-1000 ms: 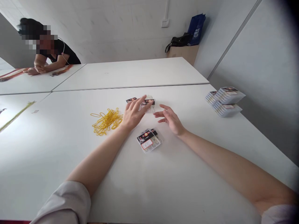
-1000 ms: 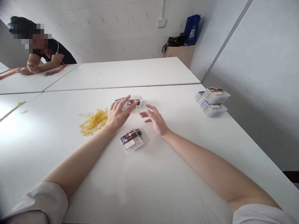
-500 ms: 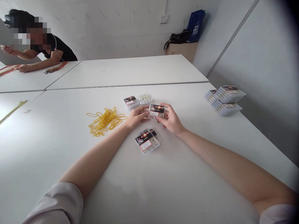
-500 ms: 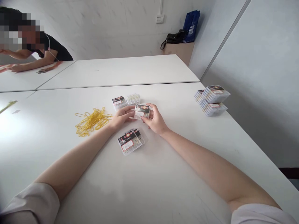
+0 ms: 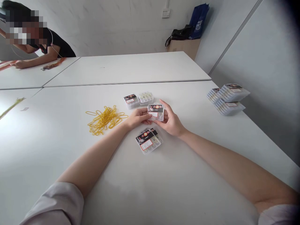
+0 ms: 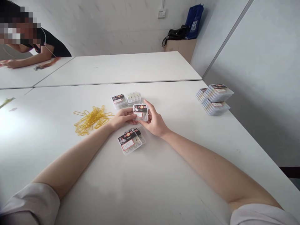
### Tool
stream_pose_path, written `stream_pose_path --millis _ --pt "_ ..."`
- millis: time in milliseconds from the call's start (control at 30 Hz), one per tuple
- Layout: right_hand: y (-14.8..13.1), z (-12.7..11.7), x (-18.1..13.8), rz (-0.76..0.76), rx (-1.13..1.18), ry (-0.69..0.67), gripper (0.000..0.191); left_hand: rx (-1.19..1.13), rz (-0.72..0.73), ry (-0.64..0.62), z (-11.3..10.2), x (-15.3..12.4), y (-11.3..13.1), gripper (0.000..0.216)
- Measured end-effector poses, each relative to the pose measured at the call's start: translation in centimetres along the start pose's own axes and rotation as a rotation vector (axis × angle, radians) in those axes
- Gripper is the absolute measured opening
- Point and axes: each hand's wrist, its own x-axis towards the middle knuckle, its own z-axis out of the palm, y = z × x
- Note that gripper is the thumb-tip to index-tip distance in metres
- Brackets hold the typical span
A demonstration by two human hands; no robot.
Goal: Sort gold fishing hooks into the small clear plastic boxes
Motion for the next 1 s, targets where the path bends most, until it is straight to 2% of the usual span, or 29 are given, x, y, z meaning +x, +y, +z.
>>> stream_pose_path --millis 333,1000 --pt "-0.39 -0.31 -0.22 0.0 -0.134 -0.022 0.093 0.016 0.015 0.003 0.11 0.06 -0.2 0.052" --pt "-0.96 -0.24 -0.18 0.024 -0.15 -0.031 0.088 0.029 0.023 0.004 0.19 0.11 -0.42 0.051"
